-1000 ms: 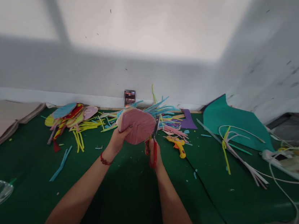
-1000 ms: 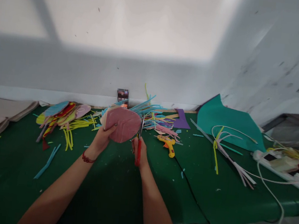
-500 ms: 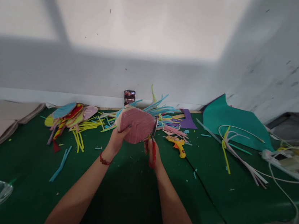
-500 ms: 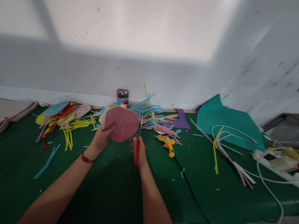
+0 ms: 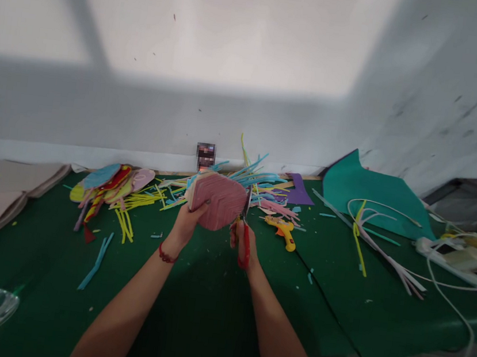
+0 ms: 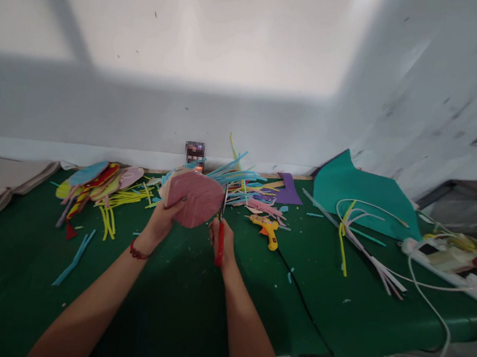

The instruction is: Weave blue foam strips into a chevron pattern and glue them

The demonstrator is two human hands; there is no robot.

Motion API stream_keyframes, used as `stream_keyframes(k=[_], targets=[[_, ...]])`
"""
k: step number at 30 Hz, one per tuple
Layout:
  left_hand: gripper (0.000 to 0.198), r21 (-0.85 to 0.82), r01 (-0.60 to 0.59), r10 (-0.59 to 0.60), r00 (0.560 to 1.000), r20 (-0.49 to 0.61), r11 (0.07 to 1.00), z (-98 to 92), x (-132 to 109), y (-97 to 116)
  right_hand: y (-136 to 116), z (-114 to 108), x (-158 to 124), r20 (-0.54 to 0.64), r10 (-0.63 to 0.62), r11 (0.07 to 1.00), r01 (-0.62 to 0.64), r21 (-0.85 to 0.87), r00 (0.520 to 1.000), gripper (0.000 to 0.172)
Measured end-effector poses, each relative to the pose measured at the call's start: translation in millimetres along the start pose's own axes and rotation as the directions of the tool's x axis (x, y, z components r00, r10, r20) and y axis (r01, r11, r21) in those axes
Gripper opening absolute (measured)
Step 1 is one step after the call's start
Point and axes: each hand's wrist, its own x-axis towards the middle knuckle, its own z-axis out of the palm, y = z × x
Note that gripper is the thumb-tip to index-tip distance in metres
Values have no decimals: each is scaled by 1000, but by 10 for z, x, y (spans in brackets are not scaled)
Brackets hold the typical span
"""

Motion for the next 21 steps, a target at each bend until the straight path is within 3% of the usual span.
stream_keyframes(k=[6,13,17,21], targets=[[52,14,-10,10,1000,2,1000,-13,17,20,-27,1,3,-25,124,992,-123,28,992,54],[53,142,-55,61,997,-38,988,-119,72,124,-15,0,-5,34,113,993,-113,13,993,53],[51,209,-115,117,993,1,971,-203,87,233,40,9,-6,111,22,1000,-20,-21,994,53],[48,265,-109,100,994,46,958,-253,92,319,93,15,14,145,-47,998,51,-26,988,55]])
